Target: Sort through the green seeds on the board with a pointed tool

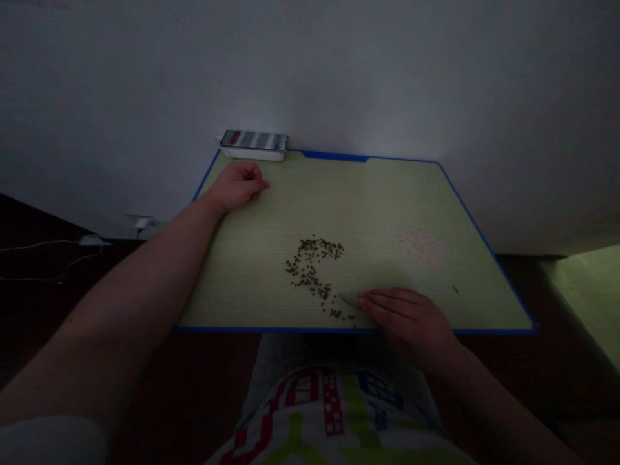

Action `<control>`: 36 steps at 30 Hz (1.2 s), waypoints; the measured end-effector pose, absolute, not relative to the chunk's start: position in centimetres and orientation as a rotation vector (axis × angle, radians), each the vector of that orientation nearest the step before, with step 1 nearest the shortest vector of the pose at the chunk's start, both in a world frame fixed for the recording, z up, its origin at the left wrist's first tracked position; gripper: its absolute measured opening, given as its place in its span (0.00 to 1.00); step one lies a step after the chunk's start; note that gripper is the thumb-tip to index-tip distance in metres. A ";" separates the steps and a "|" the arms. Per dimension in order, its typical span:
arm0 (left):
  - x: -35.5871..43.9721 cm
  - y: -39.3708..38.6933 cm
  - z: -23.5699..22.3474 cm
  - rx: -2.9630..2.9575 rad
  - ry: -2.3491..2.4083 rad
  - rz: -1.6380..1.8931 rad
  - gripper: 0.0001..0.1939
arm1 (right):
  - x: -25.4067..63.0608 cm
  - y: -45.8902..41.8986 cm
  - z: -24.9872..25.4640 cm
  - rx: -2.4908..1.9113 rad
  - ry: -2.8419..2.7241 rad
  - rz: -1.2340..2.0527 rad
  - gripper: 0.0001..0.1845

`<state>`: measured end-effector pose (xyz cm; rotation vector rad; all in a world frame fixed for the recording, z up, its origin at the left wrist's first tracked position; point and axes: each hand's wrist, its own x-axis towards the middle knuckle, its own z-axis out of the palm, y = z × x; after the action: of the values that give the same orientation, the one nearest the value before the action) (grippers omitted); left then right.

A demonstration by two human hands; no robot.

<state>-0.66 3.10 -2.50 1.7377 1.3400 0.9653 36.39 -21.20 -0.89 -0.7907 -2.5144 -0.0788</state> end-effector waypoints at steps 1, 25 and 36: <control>-0.6 3.0 -2.4 1.736 1.344 0.964 0.11 | 36.2 -21.1 -1.0 -0.793 -2.505 -0.080 0.20; -0.7 3.1 -2.4 1.737 1.374 0.946 0.11 | 34.0 -22.6 -0.7 -0.792 -2.504 -0.108 0.18; -0.6 3.0 -2.4 1.736 1.361 0.953 0.12 | 33.6 -21.7 -0.9 -0.775 -2.509 -0.073 0.18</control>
<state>-0.60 3.02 -2.44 1.7360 1.3606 0.9529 33.61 -21.67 -0.89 -0.7748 -2.5086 -0.0725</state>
